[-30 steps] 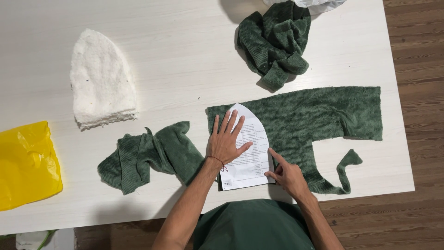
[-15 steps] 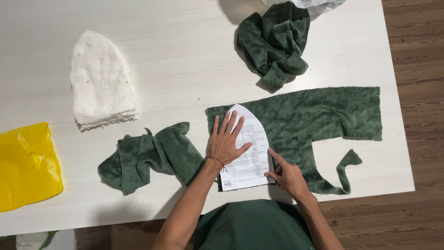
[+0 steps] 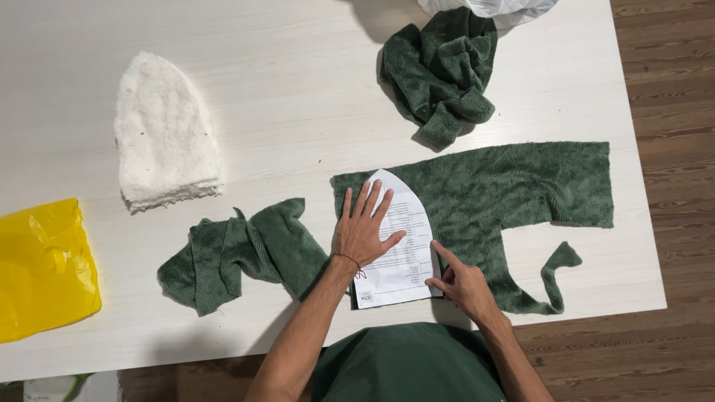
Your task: Organizing fabric pieces and aligning a paper pattern on a table.
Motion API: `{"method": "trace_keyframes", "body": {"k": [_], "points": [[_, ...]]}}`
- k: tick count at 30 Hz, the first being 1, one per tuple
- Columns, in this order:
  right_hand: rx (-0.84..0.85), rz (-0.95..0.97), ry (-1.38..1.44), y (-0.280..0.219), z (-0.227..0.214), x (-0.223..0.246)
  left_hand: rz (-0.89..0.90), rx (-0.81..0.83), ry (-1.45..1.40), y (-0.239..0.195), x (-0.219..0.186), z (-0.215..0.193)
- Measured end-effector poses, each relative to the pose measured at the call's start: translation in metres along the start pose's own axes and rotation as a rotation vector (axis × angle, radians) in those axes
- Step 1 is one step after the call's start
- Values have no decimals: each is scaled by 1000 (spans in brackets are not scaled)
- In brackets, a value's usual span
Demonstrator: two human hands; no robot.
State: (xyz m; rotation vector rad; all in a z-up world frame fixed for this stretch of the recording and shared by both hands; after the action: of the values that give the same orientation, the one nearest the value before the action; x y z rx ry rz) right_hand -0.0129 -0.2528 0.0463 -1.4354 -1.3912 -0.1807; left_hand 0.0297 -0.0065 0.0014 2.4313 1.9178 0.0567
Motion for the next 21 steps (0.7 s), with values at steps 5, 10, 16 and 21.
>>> {"method": "trace_keyframes", "body": {"k": [5,10,16,21], "points": [[4,31,-8,0,0,1,-2,-9,-7,0,0,-1],[14,21,-3,-1,-1,4,-1,8,-15,0,0,-4],[41,-25,50,2,-18,6,6,-43,0,4,1,-19],[-85,75,61,17,-76,56,-45,-61,-127,47,11,-48]]}}
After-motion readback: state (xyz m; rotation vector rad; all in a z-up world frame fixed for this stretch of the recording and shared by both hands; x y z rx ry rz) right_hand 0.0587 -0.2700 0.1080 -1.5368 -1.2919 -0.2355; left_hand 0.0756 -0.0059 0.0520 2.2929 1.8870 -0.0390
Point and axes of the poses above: each hand's wrist, its own y-axis towards the middle knuckle, its own z-axis out of the palm, x = y × z, the point moved 3 cm from there along y, towards the middle knuckle, and after that the axes turned 13 degrees about y, right-handed, at the moved point
